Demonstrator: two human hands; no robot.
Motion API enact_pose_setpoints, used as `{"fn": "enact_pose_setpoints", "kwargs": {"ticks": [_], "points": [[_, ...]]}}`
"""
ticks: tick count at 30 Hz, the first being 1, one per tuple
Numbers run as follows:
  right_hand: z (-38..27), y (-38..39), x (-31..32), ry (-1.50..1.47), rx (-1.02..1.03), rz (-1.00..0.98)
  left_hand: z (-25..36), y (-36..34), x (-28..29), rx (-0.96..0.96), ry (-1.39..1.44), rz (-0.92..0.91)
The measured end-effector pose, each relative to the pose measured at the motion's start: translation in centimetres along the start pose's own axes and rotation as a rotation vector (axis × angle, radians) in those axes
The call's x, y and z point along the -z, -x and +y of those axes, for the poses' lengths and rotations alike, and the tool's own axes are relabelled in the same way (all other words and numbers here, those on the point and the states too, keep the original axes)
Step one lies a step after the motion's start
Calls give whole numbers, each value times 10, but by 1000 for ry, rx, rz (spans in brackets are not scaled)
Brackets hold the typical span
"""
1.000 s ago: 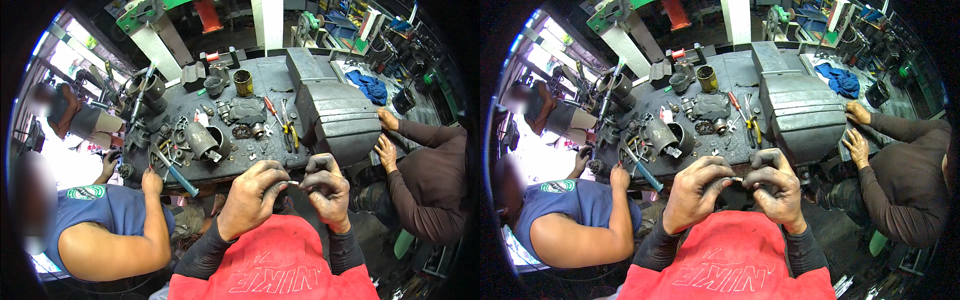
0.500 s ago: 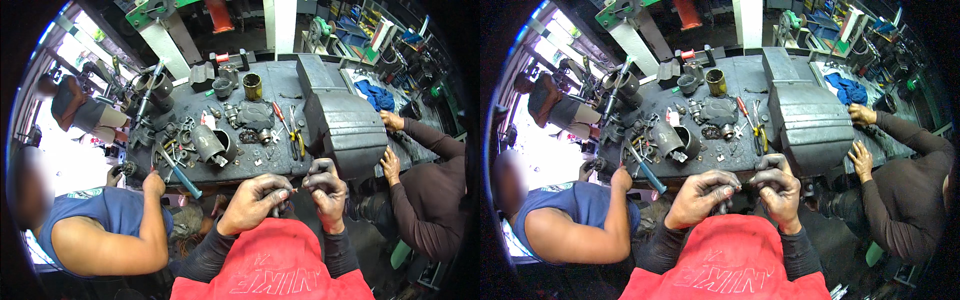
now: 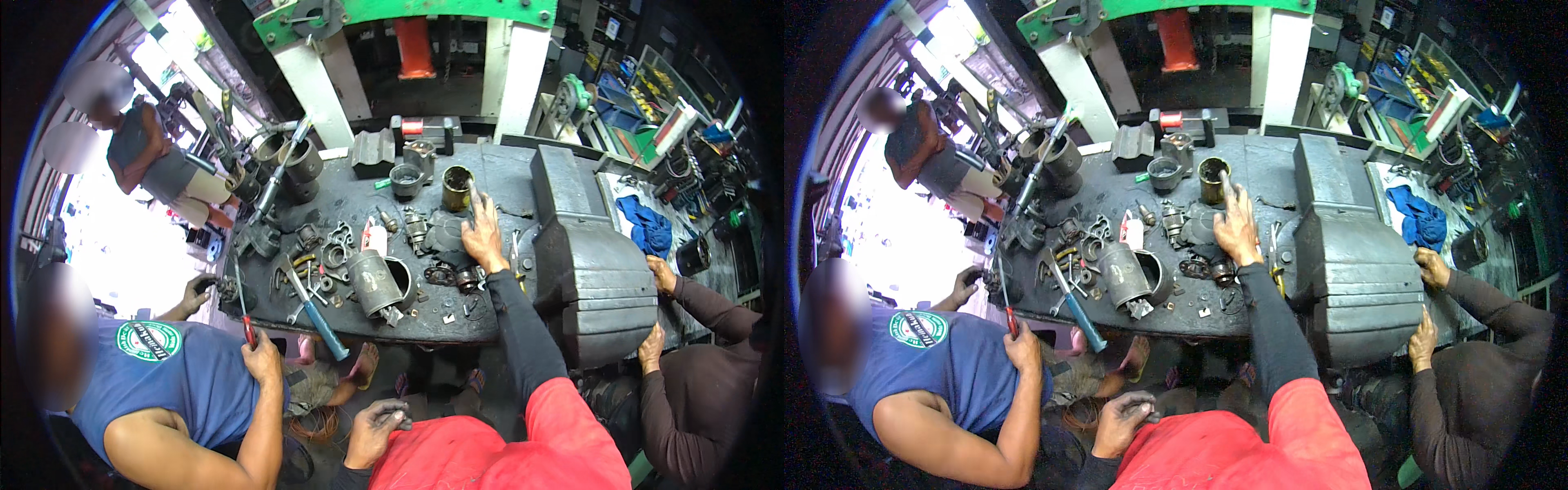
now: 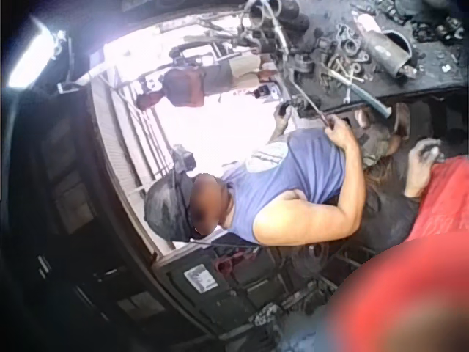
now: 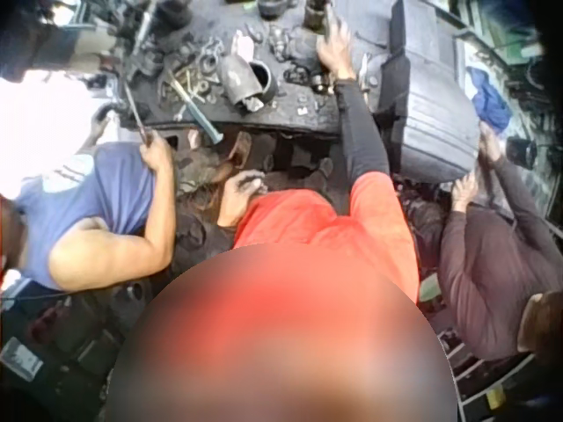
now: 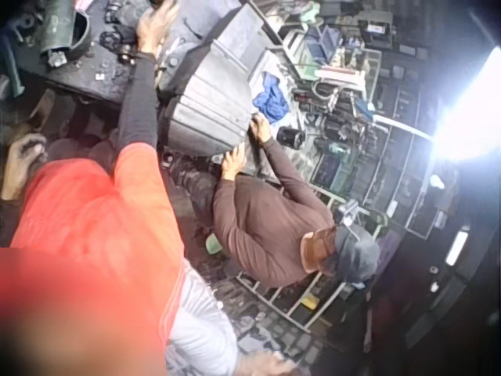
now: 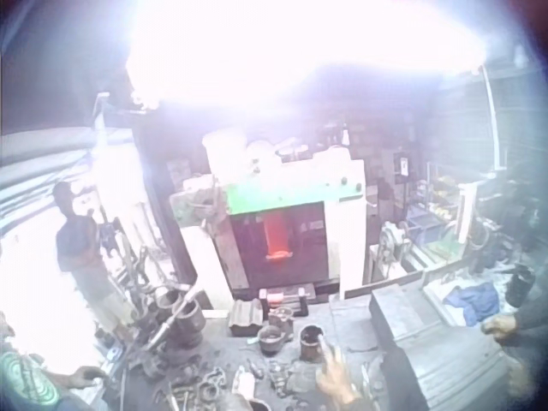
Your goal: The person uses a blowtorch to heat small metal components on a workbench, then hammers and assembles them into a cylindrical housing. They repeatedly heat, tap, and fit parts while handling tools and components.
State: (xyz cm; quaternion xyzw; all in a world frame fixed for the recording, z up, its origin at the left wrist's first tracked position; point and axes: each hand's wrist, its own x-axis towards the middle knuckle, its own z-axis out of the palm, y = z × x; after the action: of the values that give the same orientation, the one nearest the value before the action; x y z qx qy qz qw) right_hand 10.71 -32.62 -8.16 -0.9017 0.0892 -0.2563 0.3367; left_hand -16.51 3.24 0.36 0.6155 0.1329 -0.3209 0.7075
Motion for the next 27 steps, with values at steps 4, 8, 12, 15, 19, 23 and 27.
{"fn": "enact_pose_setpoints", "kwargs": {"ticks": [4,8,12,15,19,23,27], "points": [[17,-13,-21,206,9,-98,-16,17,16,51,17,131],[26,-1,-22,230,81,-78,-20,10,20,63,31,160],[25,7,-11,203,107,-92,-21,-16,14,19,-23,125],[17,27,7,93,1,-15,-28,-50,1,-149,-43,115],[-11,100,42,-52,-72,191,-41,-117,-24,-334,-197,157],[-50,200,86,-146,-248,92,-49,-173,-55,-601,-549,366],[-67,249,118,-173,-322,-42,-57,-200,-74,-762,-659,489]]}}
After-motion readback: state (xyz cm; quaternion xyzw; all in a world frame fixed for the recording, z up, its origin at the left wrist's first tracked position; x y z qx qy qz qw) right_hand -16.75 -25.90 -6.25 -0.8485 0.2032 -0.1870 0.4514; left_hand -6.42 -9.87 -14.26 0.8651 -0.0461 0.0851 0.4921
